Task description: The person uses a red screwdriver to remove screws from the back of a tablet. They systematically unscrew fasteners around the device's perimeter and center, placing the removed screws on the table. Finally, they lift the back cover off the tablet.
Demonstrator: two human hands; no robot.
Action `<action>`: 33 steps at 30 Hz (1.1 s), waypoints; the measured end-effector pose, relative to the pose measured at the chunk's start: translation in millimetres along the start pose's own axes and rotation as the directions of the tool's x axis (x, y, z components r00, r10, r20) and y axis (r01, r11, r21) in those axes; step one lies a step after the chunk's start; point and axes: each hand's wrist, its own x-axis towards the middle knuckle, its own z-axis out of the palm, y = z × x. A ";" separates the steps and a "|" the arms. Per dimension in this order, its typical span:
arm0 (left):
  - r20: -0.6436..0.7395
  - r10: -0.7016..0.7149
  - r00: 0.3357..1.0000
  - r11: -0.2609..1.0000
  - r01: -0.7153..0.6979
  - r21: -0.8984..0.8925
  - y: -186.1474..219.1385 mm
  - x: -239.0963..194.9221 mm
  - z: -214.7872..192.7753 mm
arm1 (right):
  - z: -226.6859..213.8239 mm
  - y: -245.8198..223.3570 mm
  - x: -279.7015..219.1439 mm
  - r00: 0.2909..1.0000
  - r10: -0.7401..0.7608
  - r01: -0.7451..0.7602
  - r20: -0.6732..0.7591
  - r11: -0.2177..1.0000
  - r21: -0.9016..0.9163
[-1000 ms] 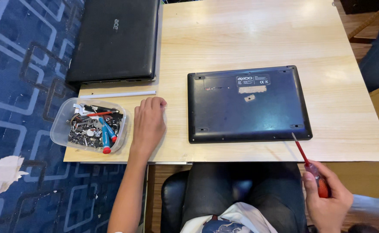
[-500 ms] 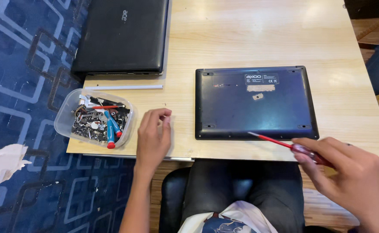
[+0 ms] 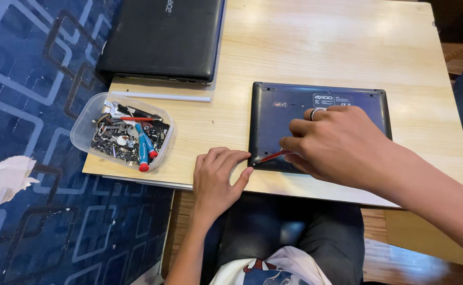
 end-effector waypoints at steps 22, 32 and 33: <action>-0.022 -0.039 0.999 0.999 0.039 0.003 -8.3 -3.7 6.9 | -12.0 -39.8 74.3 0.971 -0.091 0.108 0.221 0.992 -0.065; -0.069 0.019 0.997 1.000 -0.020 -0.004 -8.7 -2.3 3.5 | -50.2 -42.9 101.1 0.690 0.068 -0.108 0.720 0.994 0.009; -0.079 0.031 0.996 1.000 -0.030 0.006 -9.4 -2.6 4.5 | -51.8 -45.6 102.0 0.638 0.063 -0.088 0.767 0.996 -0.008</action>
